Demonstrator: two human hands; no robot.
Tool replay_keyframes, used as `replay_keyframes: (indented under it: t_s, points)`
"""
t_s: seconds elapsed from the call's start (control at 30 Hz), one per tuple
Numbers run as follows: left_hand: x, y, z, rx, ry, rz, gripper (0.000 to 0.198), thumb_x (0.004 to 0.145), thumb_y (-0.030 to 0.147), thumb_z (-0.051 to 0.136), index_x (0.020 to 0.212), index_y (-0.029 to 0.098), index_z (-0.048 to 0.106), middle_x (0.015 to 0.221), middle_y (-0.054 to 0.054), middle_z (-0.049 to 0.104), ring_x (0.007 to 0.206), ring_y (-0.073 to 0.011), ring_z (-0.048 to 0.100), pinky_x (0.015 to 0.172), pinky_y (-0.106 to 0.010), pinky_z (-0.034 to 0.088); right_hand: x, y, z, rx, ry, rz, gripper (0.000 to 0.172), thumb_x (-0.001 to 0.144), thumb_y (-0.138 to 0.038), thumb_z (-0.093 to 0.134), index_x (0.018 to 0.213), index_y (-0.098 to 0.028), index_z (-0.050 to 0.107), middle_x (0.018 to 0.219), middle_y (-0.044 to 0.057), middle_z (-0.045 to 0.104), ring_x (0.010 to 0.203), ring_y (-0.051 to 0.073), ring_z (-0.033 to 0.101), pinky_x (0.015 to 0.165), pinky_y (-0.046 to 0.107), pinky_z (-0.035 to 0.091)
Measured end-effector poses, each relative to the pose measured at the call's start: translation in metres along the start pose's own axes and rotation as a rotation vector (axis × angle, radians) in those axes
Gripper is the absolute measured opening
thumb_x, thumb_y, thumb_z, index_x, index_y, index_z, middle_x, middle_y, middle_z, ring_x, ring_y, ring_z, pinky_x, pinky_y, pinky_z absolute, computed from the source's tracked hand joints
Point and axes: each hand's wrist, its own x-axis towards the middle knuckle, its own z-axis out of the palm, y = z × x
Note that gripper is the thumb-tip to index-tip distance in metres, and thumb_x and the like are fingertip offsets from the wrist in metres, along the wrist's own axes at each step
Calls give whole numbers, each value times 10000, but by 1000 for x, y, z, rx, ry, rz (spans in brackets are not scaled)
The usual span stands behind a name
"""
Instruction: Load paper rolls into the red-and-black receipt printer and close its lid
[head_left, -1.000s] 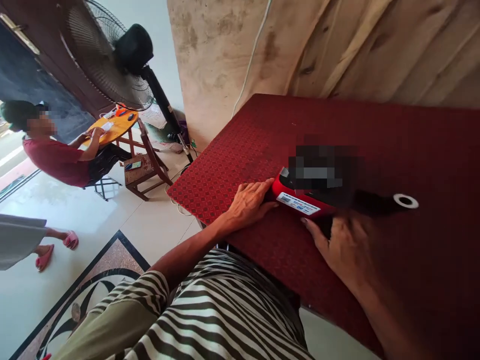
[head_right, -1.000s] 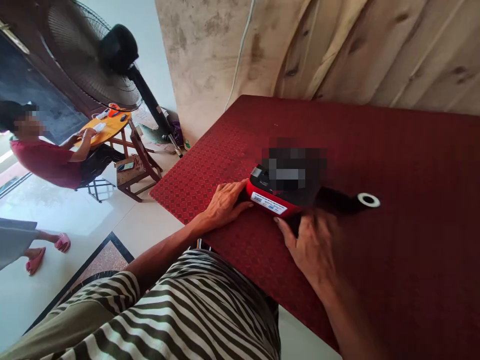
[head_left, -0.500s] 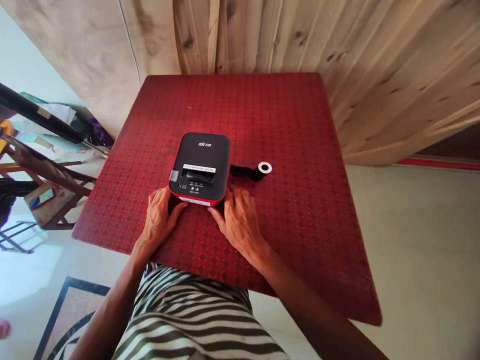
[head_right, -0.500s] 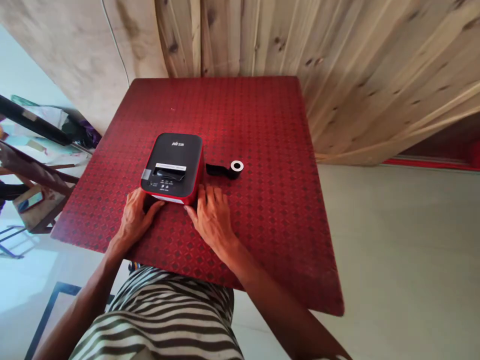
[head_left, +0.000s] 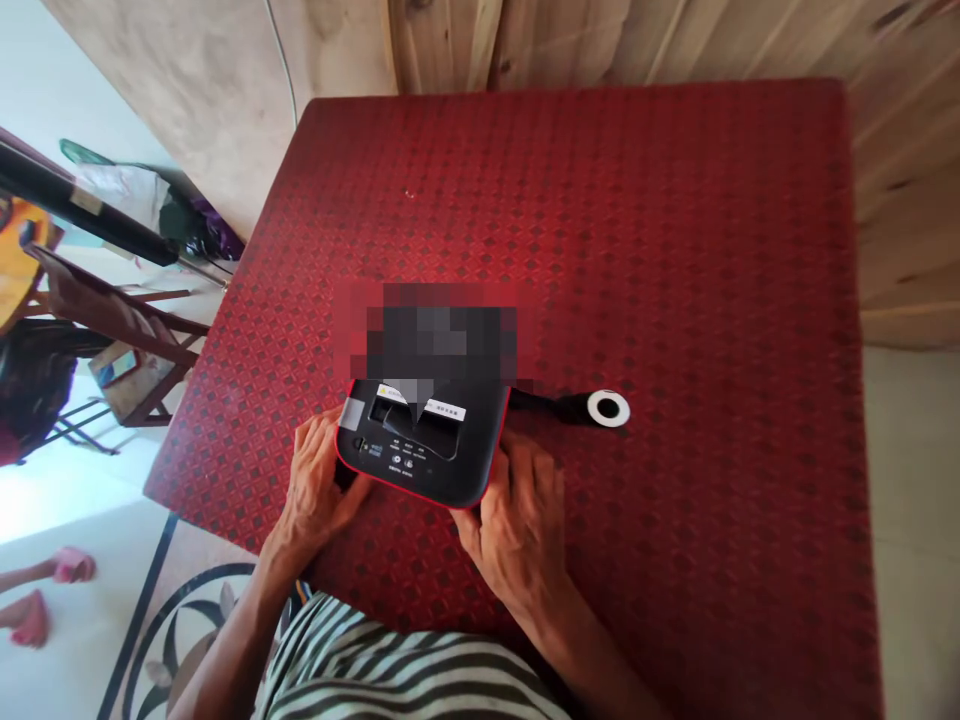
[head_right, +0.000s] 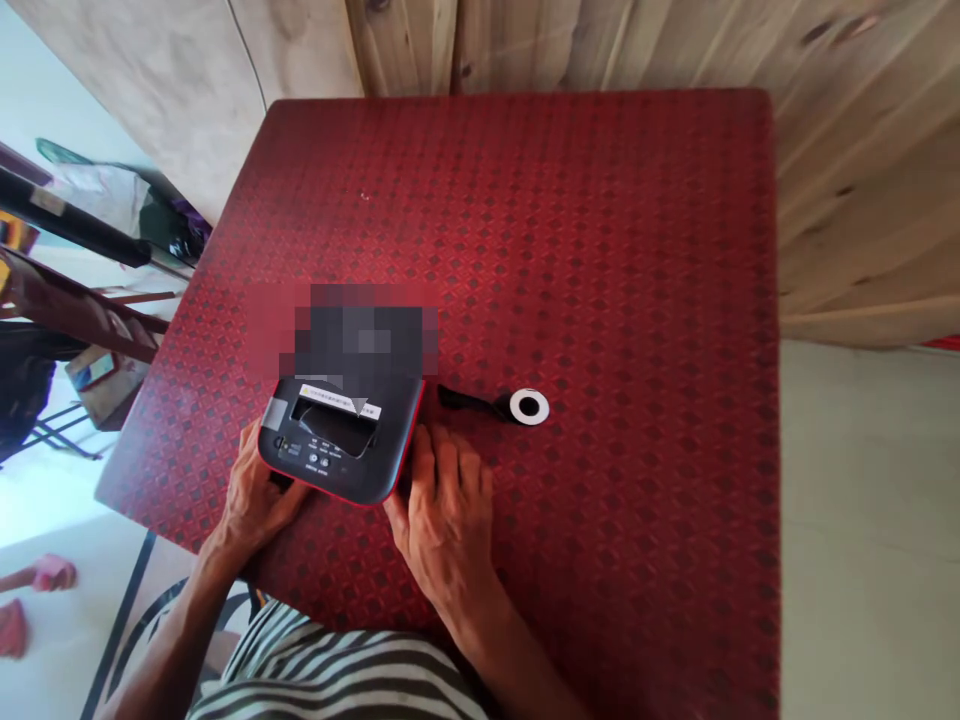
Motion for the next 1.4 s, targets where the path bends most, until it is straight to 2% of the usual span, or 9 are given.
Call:
replay_keyframes:
  t_s: [0.13, 0.4, 0.53, 0.6, 0.73, 0.9, 1.2, 1.4]
  points:
    - [-2, 0, 1, -12, -9, -29, 401, 1001, 387, 625, 1381, 275, 566, 1234, -97, 742, 1153, -301, 703, 1029, -518, 554, -1, 1, 0, 41, -2, 21, 535, 1085, -447, 463, 1542, -175, 408, 1346, 243, 650, 1170, 410, 623, 908, 582, 536]
    - [3, 6, -5, -122, 11, -45, 674, 1017, 556, 662, 1581, 265, 438, 1308, -121, 714, 1200, -286, 690, 1067, -482, 562, 1, 2, 1, -5, -17, 3, 547, 1078, -471, 506, 1513, -148, 437, 1319, 241, 653, 1116, 394, 607, 898, 577, 548]
    - [0, 3, -7, -193, 34, -108, 895, 992, 680, 642, 1702, 291, 260, 1455, -141, 659, 1292, -302, 677, 1084, -485, 574, 3, 4, 2, -4, -30, 6, 477, 1062, -449, 555, 1439, -159, 519, 1305, 226, 663, 1125, 384, 605, 921, 567, 544]
    - [-3, 0, -6, -243, 32, -127, 946, 987, 724, 617, 1721, 301, 195, 1517, -150, 626, 1331, -308, 673, 1113, -501, 567, 4, 5, 3, 0, -6, -9, 463, 1057, -462, 581, 1398, -152, 548, 1290, 224, 669, 1125, 379, 607, 927, 555, 546]
    - [-4, -3, -7, -283, 7, -104, 863, 1006, 743, 559, 1697, 318, 264, 1617, -150, 555, 1444, -333, 606, 1195, -559, 510, 5, 6, 5, -22, 43, -31, 480, 1066, -528, 560, 1376, -161, 554, 1232, 204, 680, 1088, 366, 618, 919, 553, 551]
    - [-1, -2, -10, -378, -10, -41, 658, 1060, 669, 514, 1595, 294, 446, 1494, -108, 648, 1340, -272, 642, 1154, -472, 535, 3, 6, 6, -52, 23, -42, 514, 1071, -543, 534, 1370, -128, 575, 1236, 228, 675, 1109, 382, 609, 941, 578, 547]
    - [-8, 2, 1, -366, 33, -31, 732, 1064, 678, 497, 1652, 268, 345, 1536, -129, 614, 1377, -282, 608, 1183, -493, 509, 2, 5, 9, -95, 28, -53, 505, 1072, -540, 535, 1335, -114, 600, 1238, 233, 671, 1120, 381, 609, 963, 579, 549]
    - [-10, -1, 6, -322, 59, 0, 702, 1070, 593, 561, 1652, 262, 350, 1476, -128, 640, 1334, -271, 623, 1170, -482, 520, 3, 6, 12, -96, 94, -91, 492, 1067, -497, 565, 1376, -115, 571, 1250, 218, 665, 1107, 367, 607, 954, 557, 560]
